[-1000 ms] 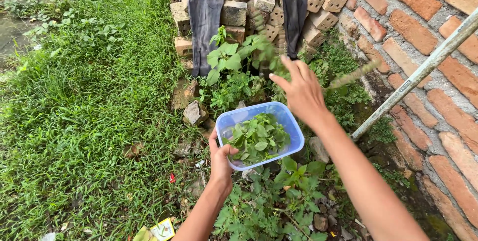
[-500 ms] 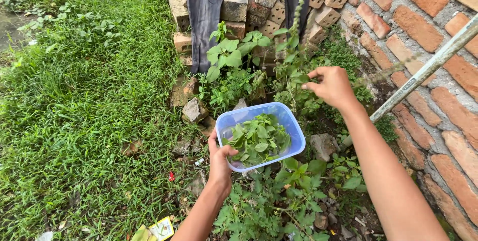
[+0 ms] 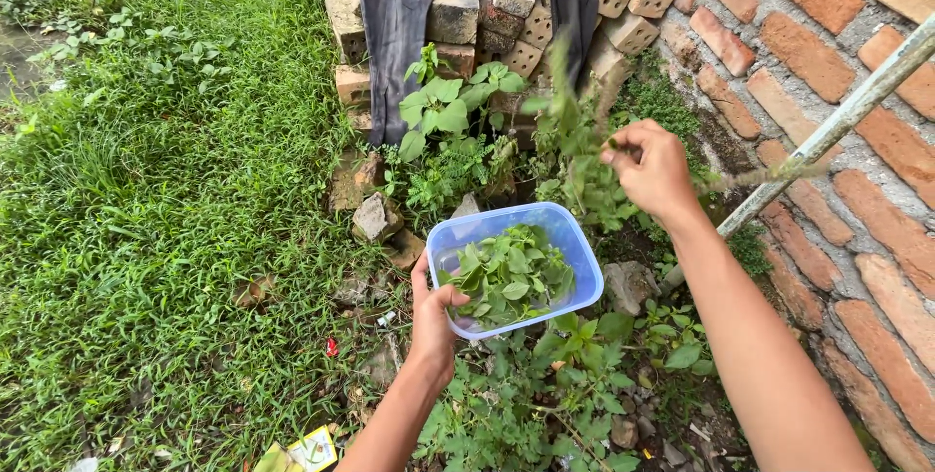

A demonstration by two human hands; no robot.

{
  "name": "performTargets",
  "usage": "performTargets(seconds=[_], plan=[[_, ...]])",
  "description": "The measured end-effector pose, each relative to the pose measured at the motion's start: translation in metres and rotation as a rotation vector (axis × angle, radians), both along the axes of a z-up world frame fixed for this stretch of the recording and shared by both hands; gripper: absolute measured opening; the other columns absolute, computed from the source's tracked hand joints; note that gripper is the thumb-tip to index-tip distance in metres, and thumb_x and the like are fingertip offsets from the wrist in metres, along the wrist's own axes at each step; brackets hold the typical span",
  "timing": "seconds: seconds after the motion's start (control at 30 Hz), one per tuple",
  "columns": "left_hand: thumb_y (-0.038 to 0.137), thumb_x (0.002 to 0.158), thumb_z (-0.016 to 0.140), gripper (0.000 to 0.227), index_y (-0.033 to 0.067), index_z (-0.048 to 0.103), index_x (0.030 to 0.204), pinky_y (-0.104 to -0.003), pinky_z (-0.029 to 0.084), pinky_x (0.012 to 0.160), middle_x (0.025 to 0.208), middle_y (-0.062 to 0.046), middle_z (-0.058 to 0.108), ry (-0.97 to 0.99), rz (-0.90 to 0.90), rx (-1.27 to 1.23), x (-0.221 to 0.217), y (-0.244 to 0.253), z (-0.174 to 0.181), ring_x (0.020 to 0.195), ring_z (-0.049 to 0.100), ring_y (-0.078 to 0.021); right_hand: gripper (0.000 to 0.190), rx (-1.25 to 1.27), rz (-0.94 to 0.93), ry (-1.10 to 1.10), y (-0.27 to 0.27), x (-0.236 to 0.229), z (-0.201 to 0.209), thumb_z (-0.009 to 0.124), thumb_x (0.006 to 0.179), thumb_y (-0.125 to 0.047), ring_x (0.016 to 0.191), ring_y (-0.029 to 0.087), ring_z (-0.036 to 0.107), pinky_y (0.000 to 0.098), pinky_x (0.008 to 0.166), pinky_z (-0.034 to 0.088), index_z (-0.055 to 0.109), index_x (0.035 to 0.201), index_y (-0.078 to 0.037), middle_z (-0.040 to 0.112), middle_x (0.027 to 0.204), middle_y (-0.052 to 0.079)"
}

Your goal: Picking leaves from a plant and placing them into a plastic container.

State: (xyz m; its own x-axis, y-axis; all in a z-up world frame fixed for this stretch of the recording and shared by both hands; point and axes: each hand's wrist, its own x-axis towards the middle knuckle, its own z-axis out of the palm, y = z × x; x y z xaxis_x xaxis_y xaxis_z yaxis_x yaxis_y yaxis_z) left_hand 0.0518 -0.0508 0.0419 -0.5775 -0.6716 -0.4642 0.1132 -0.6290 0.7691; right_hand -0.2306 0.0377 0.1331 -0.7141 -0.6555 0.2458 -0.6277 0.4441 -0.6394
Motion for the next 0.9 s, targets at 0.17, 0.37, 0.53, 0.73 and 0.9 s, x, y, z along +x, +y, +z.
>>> performTargets(seconds=[0.17, 0.37, 0.53, 0.73, 0.9], plan=[[0.001, 0.063, 0.044, 0.095, 0.0284, 0.033, 0.154, -0.035, 0.039, 0.065, 0.122, -0.013, 0.052, 0.002, -0.005, -0.017, 0.000, 0.000, 0.002, 0.085, 0.049, -0.0215, 0.007, -0.224, 0.007, 0.086, -0.006, 0.010, 0.012, 0.068, 0.089, 0.005, 0.064, 0.012, 0.041, 0.0229, 0.052, 0.035, 0.069, 0.085, -0.001, 0.061, 0.100, 0.010], [0.003, 0.063, 0.045, 0.095, 0.0277, 0.031, 0.154, -0.038, 0.042, 0.063, 0.128, -0.014, 0.050, -0.009, 0.008, -0.024, 0.005, -0.003, 0.006, 0.091, 0.050, -0.0257, 0.009, -0.098, 0.217, 0.076, -0.010, 0.050, 0.011, 0.069, 0.087, 0.001, 0.073, 0.017, 0.059, 0.0289, 0.067, 0.051, 0.072, 0.088, -0.008, 0.072, 0.083, 0.009], [0.001, 0.061, 0.043, 0.096, 0.0264, 0.035, 0.153, -0.035, 0.038, 0.062, 0.123, -0.013, 0.051, 0.017, 0.046, -0.036, 0.016, -0.010, 0.001, 0.085, 0.047, -0.0232, 0.011, -0.093, 0.300, -0.244, -0.006, 0.078, 0.005, 0.070, 0.082, 0.001, 0.059, 0.013, 0.062, 0.0229, 0.054, 0.048, 0.074, 0.092, 0.002, 0.072, 0.072, 0.009], [0.003, 0.070, 0.050, 0.093, 0.0178, 0.022, 0.157, -0.054, 0.056, 0.091, 0.150, -0.030, 0.044, -0.009, 0.019, -0.128, 0.038, -0.019, -0.004, 0.125, 0.057, -0.0515, 0.018, -0.283, 0.326, -0.767, -0.001, 0.073, -0.007, 0.072, 0.079, 0.010, 0.067, 0.025, 0.071, 0.0352, 0.064, 0.066, 0.069, 0.096, 0.015, 0.067, 0.084, 0.023], [0.004, 0.056, 0.044, 0.099, 0.0257, 0.031, 0.152, -0.050, 0.043, 0.081, 0.145, -0.012, 0.045, 0.017, -0.042, -0.084, 0.048, -0.023, 0.000, 0.111, 0.046, -0.0335, 0.020, -0.231, 0.371, -0.754, 0.007, 0.084, 0.001, 0.072, 0.076, 0.012, 0.061, 0.026, 0.067, 0.0297, 0.055, 0.057, 0.065, 0.095, 0.014, 0.068, 0.076, 0.023]])
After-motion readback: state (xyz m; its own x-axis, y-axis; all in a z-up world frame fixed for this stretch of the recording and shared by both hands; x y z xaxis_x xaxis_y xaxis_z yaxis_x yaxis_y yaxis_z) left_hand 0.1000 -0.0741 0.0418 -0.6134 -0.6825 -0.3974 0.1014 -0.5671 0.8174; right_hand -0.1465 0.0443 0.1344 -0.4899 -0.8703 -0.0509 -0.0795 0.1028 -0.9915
